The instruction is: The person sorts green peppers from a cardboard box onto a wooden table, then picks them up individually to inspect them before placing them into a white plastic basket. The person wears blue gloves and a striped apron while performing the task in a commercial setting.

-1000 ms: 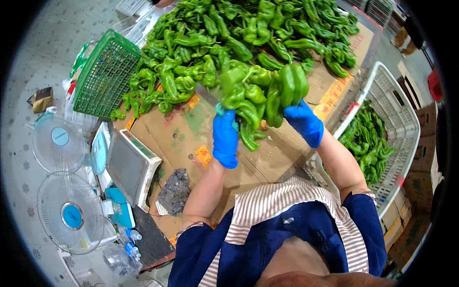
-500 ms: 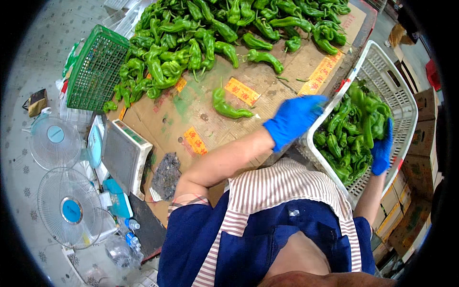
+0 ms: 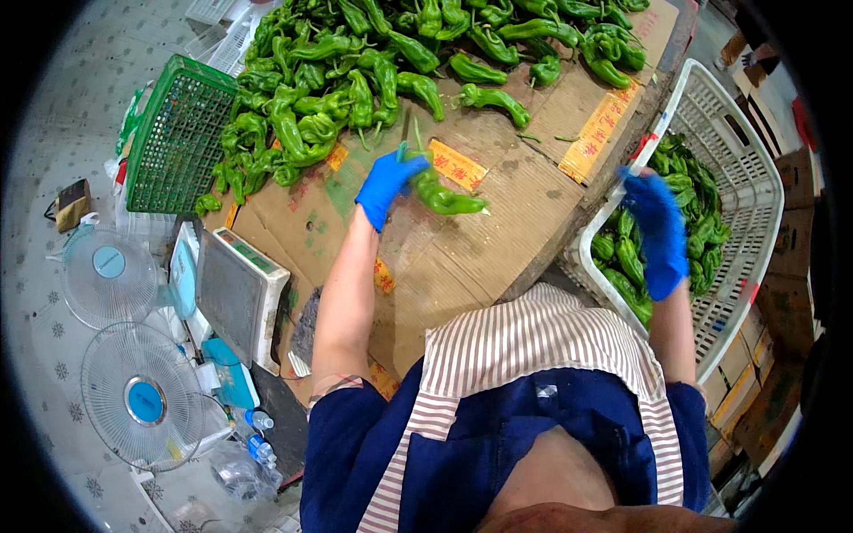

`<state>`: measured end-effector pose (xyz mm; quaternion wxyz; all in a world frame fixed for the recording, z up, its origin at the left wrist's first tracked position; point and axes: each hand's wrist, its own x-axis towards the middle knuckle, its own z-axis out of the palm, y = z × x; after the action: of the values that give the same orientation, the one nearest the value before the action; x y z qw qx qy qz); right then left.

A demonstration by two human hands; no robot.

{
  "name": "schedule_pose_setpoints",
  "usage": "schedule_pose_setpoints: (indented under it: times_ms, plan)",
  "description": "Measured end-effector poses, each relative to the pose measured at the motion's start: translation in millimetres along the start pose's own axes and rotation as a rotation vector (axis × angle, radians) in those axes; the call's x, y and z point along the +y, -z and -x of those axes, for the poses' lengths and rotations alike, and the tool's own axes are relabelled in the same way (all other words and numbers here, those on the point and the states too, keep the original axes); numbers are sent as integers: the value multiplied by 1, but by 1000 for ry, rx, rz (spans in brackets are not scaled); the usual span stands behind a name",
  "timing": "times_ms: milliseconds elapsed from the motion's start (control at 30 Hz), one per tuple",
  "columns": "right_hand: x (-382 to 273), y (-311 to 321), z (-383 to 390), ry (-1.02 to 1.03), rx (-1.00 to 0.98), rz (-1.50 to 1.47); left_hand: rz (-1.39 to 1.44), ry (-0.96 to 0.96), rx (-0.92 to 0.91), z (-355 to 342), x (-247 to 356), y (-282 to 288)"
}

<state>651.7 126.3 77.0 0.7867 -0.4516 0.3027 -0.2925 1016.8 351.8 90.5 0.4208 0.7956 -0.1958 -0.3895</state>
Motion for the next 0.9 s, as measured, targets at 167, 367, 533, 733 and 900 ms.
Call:
schedule_pose_setpoints:
  times_ms: [167, 367, 533, 733, 900]
  plan:
    - [34, -124, 1, -613, -530, -374, 522, -297, -372, 15, 22, -34]
    - [19, -123, 1, -642, -502, -392, 200, -486, -318, 28, 33, -67]
    - [-49, 8, 8, -76, 67, 597, 220, -198, 541, -42, -7, 24]
    - [-76, -24, -18, 451, 57, 473, 20, -430, 759, -120, -63, 73]
    - [0, -173, -117, 210, -522, 470, 302, -94, 761, -144, -50, 57]
